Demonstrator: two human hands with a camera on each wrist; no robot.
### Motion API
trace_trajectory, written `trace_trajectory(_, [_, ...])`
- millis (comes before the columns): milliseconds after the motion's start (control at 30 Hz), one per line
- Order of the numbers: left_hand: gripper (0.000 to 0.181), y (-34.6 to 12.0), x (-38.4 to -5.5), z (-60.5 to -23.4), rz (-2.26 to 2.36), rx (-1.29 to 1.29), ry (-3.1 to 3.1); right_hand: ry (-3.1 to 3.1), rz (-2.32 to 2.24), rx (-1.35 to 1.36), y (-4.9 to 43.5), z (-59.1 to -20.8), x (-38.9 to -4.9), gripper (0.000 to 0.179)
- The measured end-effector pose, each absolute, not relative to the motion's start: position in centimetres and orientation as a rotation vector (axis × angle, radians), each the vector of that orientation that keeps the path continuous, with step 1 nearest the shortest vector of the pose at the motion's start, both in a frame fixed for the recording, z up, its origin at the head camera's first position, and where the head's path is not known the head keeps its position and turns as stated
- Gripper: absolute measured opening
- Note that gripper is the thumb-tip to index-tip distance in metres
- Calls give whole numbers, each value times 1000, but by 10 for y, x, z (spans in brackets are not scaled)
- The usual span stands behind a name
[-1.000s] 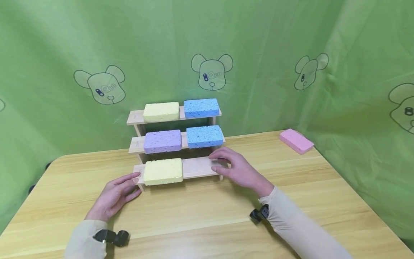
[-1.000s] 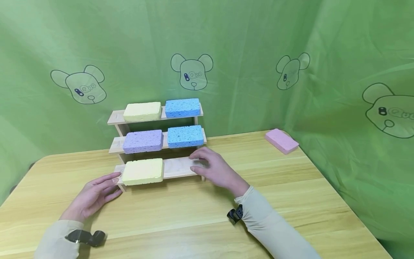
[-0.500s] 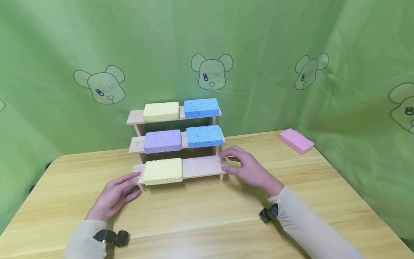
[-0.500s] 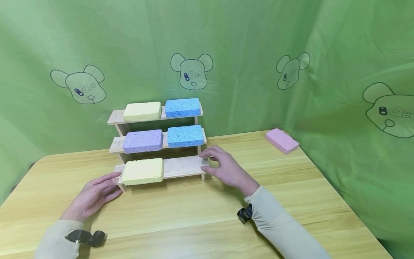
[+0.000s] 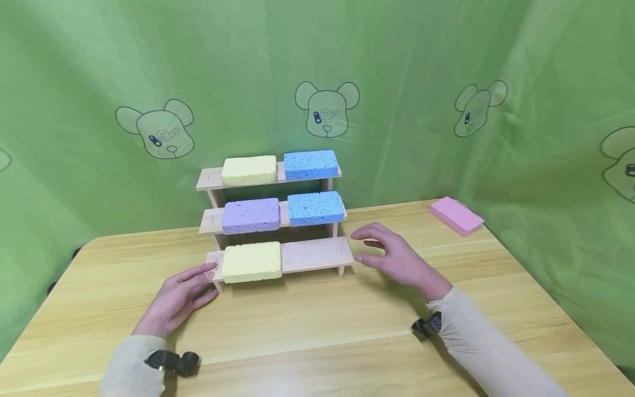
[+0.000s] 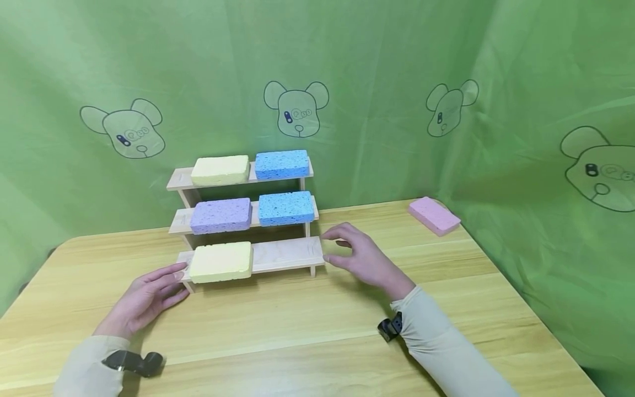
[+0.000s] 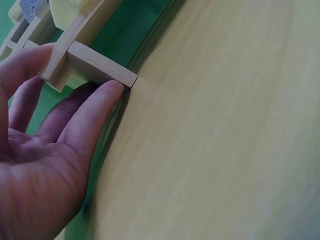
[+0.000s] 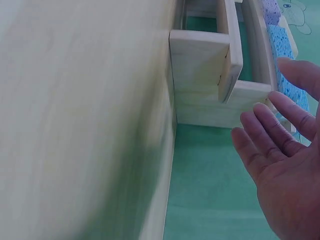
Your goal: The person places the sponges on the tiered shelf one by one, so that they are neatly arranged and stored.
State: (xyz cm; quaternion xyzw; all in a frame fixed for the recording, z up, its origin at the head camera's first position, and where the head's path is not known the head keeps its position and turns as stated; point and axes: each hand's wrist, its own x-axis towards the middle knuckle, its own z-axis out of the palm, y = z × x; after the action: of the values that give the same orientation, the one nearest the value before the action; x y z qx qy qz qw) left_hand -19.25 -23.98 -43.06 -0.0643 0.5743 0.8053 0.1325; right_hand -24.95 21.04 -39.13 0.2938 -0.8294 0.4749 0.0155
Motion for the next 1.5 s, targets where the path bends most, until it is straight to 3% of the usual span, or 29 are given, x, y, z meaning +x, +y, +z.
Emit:
trace_trajectory(300, [24,-239,-193,-431,2343,-193,1660,-2552,1456,959,228,-395,-251,34])
trace_trajectory(1500, [23,-239,-193,-434,2356,-203,1667,-2634,1099,553,287,-383,-255,51])
